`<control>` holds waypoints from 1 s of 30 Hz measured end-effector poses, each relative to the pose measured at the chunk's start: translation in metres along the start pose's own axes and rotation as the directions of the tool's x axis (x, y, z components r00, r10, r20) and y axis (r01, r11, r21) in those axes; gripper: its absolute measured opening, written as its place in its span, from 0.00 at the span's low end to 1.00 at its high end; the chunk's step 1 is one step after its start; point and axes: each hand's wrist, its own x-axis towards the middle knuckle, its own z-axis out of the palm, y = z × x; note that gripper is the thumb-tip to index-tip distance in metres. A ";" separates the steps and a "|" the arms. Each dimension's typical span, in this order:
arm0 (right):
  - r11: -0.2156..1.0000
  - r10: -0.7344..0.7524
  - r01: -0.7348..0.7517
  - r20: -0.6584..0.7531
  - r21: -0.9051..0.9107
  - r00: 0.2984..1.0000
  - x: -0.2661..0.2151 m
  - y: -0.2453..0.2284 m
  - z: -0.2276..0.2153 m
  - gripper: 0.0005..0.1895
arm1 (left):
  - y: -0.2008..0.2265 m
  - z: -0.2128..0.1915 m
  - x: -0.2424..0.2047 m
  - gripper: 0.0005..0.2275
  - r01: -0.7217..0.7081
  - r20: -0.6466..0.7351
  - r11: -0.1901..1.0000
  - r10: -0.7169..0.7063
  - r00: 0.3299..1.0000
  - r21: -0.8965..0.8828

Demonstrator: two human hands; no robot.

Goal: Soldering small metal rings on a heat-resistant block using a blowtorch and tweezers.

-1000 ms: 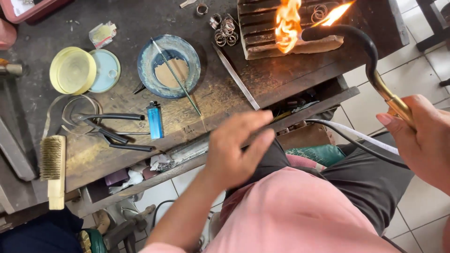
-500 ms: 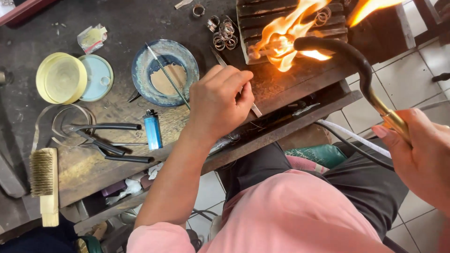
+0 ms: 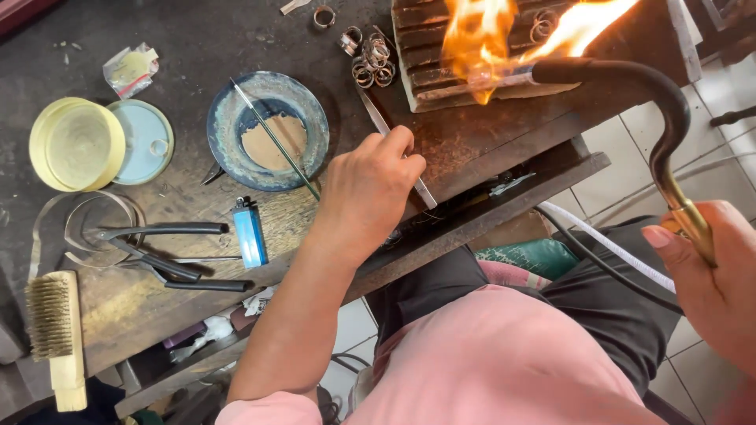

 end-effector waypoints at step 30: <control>0.997 0.017 -0.016 -0.018 0.073 1.000 -0.006 0.017 0.003 0.14 | -0.006 -0.024 0.004 0.04 -0.178 -0.489 0.845 -0.110 0.865 -0.504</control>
